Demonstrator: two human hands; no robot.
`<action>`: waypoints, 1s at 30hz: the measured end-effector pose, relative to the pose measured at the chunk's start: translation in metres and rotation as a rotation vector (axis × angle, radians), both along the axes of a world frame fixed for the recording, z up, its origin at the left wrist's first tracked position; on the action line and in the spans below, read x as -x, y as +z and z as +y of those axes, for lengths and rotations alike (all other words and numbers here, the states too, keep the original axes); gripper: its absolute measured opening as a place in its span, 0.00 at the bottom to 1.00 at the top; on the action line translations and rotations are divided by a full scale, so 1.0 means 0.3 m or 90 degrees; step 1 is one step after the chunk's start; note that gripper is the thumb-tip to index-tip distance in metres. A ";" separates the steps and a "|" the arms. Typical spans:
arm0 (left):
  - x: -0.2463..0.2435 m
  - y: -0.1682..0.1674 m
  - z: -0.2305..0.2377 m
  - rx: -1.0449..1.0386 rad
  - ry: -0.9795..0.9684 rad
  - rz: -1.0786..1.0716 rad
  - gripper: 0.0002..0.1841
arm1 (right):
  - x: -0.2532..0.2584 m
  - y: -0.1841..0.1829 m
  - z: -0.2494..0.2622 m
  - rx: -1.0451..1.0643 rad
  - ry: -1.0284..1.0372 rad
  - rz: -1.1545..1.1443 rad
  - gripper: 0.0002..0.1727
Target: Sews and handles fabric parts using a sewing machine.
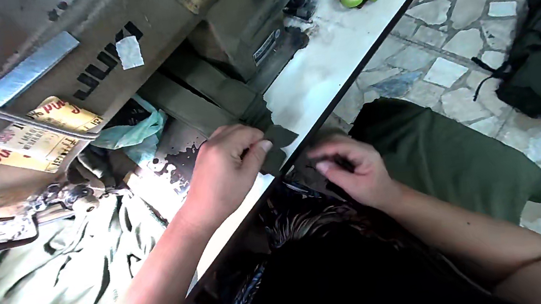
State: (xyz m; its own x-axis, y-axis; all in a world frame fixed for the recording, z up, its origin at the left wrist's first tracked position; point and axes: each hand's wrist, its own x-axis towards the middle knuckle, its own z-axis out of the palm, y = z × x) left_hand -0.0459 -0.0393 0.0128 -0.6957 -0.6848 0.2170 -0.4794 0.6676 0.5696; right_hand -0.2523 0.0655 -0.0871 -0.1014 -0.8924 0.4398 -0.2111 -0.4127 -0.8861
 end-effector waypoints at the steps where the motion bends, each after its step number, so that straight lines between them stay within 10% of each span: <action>1: 0.003 0.010 0.004 -0.043 0.042 0.026 0.10 | 0.003 0.031 -0.029 0.006 -0.012 -0.004 0.13; 5: -0.001 0.012 -0.004 -0.141 0.108 0.163 0.05 | -0.049 0.145 -0.156 0.007 0.028 -0.031 0.26; 9: -0.068 0.055 0.002 -0.128 0.121 0.291 0.04 | -0.155 0.282 -0.249 0.076 0.085 -0.054 0.05; 18: -0.292 0.133 0.215 -0.261 0.145 0.642 0.09 | -0.399 0.456 -0.213 0.146 0.331 -0.074 0.02; 30: -0.490 0.031 0.454 -0.190 0.312 0.535 0.18 | -0.496 0.425 -0.142 0.209 0.382 0.059 0.06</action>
State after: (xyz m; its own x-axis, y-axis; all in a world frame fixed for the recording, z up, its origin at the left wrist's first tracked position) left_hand 0.1011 0.0968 0.0221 -0.0239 -0.9596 0.2804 -0.0299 0.2811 0.9592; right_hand -0.1033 0.0228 0.0403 0.4188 -0.6017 0.6801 0.0692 -0.7257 -0.6846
